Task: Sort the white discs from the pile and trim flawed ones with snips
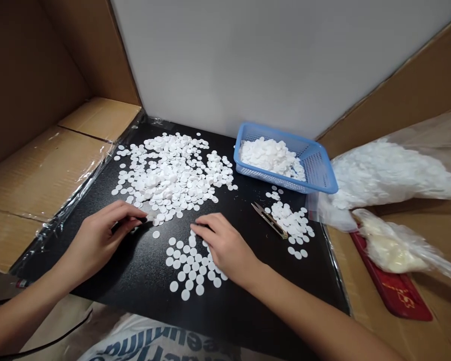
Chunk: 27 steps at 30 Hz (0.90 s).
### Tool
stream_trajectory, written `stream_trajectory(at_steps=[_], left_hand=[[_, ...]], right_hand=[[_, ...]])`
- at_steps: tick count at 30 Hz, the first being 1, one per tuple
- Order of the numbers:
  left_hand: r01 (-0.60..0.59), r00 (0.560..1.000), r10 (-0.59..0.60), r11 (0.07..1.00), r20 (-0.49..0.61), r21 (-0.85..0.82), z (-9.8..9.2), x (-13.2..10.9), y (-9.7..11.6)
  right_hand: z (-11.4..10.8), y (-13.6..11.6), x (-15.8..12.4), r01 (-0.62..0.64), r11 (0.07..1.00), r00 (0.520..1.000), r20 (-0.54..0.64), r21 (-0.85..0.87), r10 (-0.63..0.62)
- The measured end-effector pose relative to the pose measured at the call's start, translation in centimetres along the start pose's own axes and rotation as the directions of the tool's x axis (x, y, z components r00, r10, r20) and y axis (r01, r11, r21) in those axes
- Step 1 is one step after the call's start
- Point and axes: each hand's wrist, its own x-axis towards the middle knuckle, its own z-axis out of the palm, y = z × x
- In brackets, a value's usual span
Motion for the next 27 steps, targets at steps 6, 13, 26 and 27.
stream_trajectory(at_steps=[6,13,26,27], left_hand=[[-0.055,0.984,0.038,0.994,0.173,0.092,1.0,1.8,-0.4],[-0.157,0.972,0.12,0.972,0.205,0.176,2.2,3.5,-0.7],[-0.132,0.973,0.114,0.988,0.2,0.078,0.4,3.7,-1.6],[-0.119,0.973,0.105,0.991,0.204,0.057,0.3,3.7,-1.4]], right_hand=[[0.3,-0.7,2.0,-0.06,0.998,0.998,-0.013,0.0,0.06],[2.1,-0.3,6.4,-0.177,0.983,0.982,0.056,-0.055,0.18],[0.9,0.0,7.6,-0.322,0.945,0.931,0.162,-0.057,0.327],[0.9,0.1,7.7,-0.319,0.945,0.931,0.164,-0.067,0.326]])
